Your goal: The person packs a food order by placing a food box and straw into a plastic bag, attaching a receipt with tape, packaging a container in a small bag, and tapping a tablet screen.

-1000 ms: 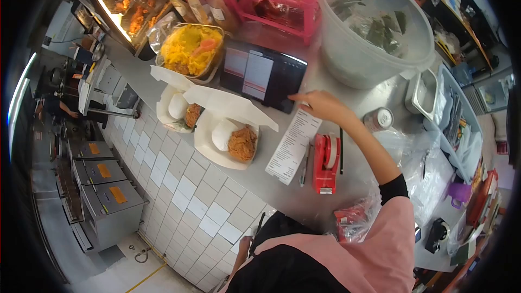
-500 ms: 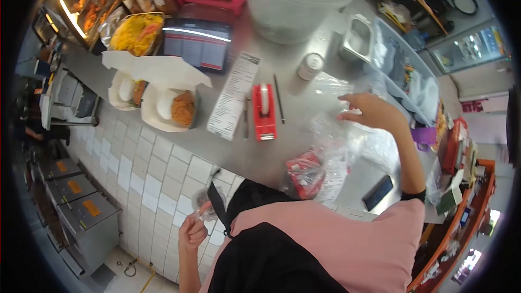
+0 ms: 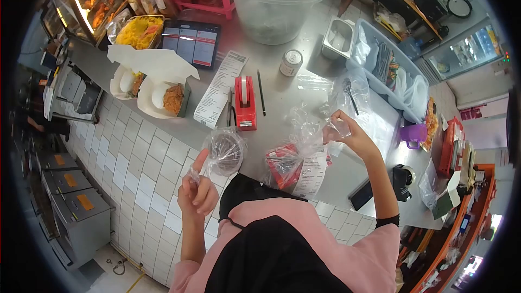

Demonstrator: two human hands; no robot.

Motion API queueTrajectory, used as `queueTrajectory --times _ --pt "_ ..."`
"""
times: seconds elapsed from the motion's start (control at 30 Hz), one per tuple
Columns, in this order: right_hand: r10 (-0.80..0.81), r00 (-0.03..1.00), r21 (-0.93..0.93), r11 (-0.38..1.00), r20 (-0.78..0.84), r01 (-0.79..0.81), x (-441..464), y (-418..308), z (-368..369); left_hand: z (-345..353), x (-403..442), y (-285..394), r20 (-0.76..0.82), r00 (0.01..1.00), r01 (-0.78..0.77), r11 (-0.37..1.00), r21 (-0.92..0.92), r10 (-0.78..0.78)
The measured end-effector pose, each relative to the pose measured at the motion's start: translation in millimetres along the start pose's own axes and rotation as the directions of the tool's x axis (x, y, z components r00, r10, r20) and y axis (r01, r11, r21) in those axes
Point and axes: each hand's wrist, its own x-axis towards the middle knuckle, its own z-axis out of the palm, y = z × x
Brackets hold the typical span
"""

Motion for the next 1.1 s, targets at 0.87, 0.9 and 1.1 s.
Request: queueTrajectory --times 0.87,0.9,1.1 --pt "-0.221 0.853 -0.136 0.938 0.473 0.319 42.3 -0.6 24.0 37.3 30.8 -34.9 -0.205 0.977 0.143 0.535 0.832 0.057" --pt "-0.224 0.859 -0.139 0.937 0.460 0.319 24.2 -12.3 29.9 41.8 46.3 -45.1 -0.157 0.987 0.137 0.396 0.908 0.020" --pt "-0.362 0.917 -0.397 0.826 0.169 0.399 -15.9 -23.1 56.3 45.2 101.2 -110.7 -0.043 0.991 0.083 0.339 0.937 -0.123"
